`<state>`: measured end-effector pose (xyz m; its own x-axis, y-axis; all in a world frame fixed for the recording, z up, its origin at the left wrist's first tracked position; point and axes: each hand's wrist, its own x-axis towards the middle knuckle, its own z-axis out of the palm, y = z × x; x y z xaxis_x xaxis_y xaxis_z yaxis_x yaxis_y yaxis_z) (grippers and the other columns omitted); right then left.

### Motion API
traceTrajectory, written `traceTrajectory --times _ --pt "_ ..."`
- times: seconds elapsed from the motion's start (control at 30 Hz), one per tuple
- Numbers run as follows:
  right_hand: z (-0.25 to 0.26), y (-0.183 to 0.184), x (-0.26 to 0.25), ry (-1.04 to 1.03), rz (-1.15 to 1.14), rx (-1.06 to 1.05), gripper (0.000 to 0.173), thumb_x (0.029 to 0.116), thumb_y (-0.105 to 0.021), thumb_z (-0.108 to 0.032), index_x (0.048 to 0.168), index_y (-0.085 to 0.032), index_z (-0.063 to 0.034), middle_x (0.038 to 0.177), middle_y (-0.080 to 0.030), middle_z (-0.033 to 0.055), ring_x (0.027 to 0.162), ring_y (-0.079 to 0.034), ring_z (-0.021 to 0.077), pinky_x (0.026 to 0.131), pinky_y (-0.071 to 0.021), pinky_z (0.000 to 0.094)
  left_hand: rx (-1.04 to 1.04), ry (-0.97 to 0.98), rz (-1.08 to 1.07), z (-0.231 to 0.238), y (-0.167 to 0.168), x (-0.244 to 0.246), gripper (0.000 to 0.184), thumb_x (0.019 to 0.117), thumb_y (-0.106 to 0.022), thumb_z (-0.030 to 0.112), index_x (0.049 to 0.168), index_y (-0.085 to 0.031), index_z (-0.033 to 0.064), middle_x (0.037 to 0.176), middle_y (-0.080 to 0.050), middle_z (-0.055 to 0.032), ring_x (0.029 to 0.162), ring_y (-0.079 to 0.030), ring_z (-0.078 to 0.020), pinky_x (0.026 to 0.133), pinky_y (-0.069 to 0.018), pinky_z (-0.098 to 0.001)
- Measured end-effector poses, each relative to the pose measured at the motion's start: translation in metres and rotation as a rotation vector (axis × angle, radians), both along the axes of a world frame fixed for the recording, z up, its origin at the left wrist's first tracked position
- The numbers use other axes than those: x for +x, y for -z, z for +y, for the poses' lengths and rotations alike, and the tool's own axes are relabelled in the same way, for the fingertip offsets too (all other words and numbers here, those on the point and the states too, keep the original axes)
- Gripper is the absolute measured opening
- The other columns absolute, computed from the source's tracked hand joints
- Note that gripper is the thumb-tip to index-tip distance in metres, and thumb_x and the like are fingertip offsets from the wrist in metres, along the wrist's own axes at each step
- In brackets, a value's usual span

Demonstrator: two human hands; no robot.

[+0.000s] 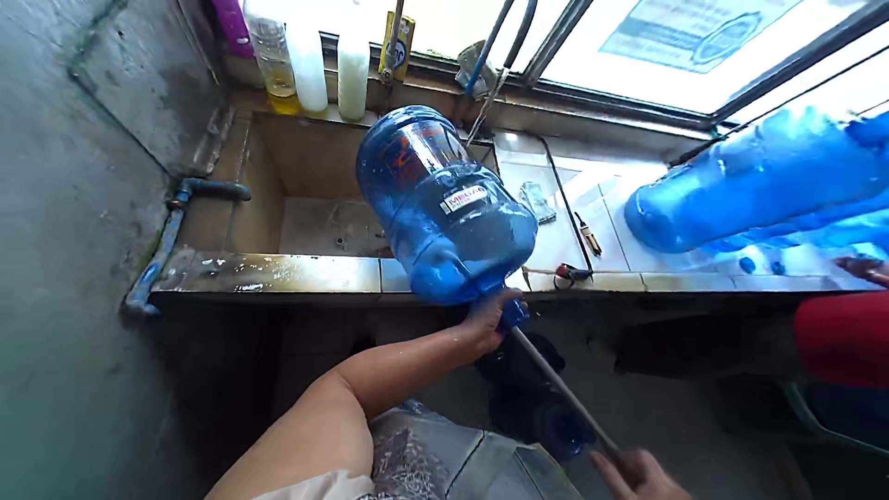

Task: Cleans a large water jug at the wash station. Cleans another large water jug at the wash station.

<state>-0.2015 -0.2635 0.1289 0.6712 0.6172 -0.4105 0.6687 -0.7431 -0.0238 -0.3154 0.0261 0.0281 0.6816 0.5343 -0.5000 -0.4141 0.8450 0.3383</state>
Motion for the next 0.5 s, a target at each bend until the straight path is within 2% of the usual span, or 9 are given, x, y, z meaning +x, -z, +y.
traceTrajectory --times 0.07,0.17,0.23,0.27,0.33,0.4,0.43,0.47,0.5 --pt "0.005 0.015 -0.048 -0.137 0.047 0.170 0.050 0.1037 -0.052 -0.040 0.121 -0.062 0.0058 0.093 -0.069 0.0275 0.083 -0.070 0.0463 0.071 -0.0537 0.0676 0.039 0.045 0.037 -0.045 0.005 0.002 0.027 0.1005 -0.061 0.013 0.124 -0.054 0.0027 0.099 -0.065 -0.0091 0.085 -0.065 -0.0162 0.078 -0.0563 -0.0317" --pt "0.025 0.038 -0.083 -0.178 -0.023 0.255 0.036 0.1055 -0.054 -0.023 0.121 -0.062 0.0095 0.111 -0.067 0.0302 0.099 -0.070 0.0458 0.084 -0.0555 0.0643 0.069 0.142 0.070 -0.112 -0.001 -0.005 0.033 0.1005 -0.064 0.017 0.128 -0.054 0.0007 0.104 -0.066 -0.0118 0.089 -0.066 -0.0183 0.081 -0.0563 -0.0343" --pt "0.036 0.041 -0.095 -0.076 -0.094 0.195 0.035 0.1039 -0.057 -0.019 0.125 -0.061 0.0085 0.119 -0.067 0.0288 0.108 -0.069 0.0452 0.091 -0.0541 0.0631 0.060 0.189 0.097 -0.145 -0.012 -0.013 0.034 0.0997 -0.065 0.017 0.127 -0.054 0.0000 0.104 -0.065 -0.0129 0.088 -0.065 -0.0190 0.080 -0.0563 -0.0346" --pt "0.034 0.041 -0.097 -0.031 -0.096 0.189 0.034 0.1024 -0.059 -0.020 0.123 -0.062 0.0073 0.117 -0.069 0.0278 0.107 -0.069 0.0451 0.090 -0.0534 0.0636 0.044 0.195 0.102 -0.153 -0.015 -0.016 0.033 0.0986 -0.066 0.015 0.125 -0.055 0.0002 0.102 -0.065 -0.0130 0.086 -0.065 -0.0193 0.078 -0.0562 -0.0343" --pt "0.014 0.056 -0.091 -0.057 -0.051 0.356 0.031 0.0981 -0.063 -0.020 0.111 -0.067 0.0073 0.098 -0.071 0.0269 0.091 -0.071 0.0442 0.080 -0.0548 0.0641 0.031 0.199 0.101 -0.160 -0.014 -0.018 0.030 0.0964 -0.068 0.014 0.121 -0.056 0.0007 0.097 -0.065 -0.0125 0.082 -0.065 -0.0192 0.075 -0.0564 -0.0337" --pt "-0.009 0.086 -0.082 -0.083 0.105 0.639 0.032 0.0945 -0.060 -0.021 0.106 -0.069 0.0072 0.084 -0.069 0.0191 0.076 -0.068 0.0301 0.072 -0.0558 0.0520 0.033 0.217 0.099 -0.166 -0.013 -0.019 0.031 0.0967 -0.067 0.015 0.122 -0.055 0.0014 0.098 -0.065 -0.0122 0.083 -0.065 -0.0192 0.076 -0.0563 -0.0340" --pt "-0.016 0.098 -0.083 -0.034 0.210 0.734 0.032 0.0964 -0.058 -0.021 0.109 -0.068 0.0063 0.085 -0.068 0.0141 0.076 -0.066 0.0196 0.073 -0.0556 0.0411 0.036 0.210 0.100 -0.170 -0.011 -0.020 0.032 0.0969 -0.067 0.014 0.123 -0.055 0.0014 0.099 -0.065 -0.0127 0.083 -0.065 -0.0197 0.076 -0.0564 -0.0346" --pt "-0.019 0.103 -0.089 0.036 0.294 0.750 0.032 0.1004 -0.056 -0.020 0.114 -0.065 0.0071 0.091 -0.069 0.0145 0.081 -0.066 0.0170 0.078 -0.0558 0.0373 0.048 0.201 0.107 -0.174 -0.009 -0.021 0.032 0.0966 -0.068 0.014 0.123 -0.055 0.0012 0.100 -0.064 -0.0131 0.083 -0.065 -0.0200 0.076 -0.0565 -0.0350" --pt "-0.017 0.097 -0.097 0.095 0.336 0.676 0.034 0.1045 -0.054 -0.019 0.120 -0.062 0.0096 0.098 -0.068 0.0202 0.089 -0.067 0.0237 0.086 -0.0551 0.0422 0.073 0.196 0.127 -0.177 -0.005 -0.021 0.033 0.0956 -0.070 0.015 0.122 -0.056 0.0005 0.100 -0.065 -0.0138 0.084 -0.065 -0.0205 0.077 -0.0564 -0.0356"
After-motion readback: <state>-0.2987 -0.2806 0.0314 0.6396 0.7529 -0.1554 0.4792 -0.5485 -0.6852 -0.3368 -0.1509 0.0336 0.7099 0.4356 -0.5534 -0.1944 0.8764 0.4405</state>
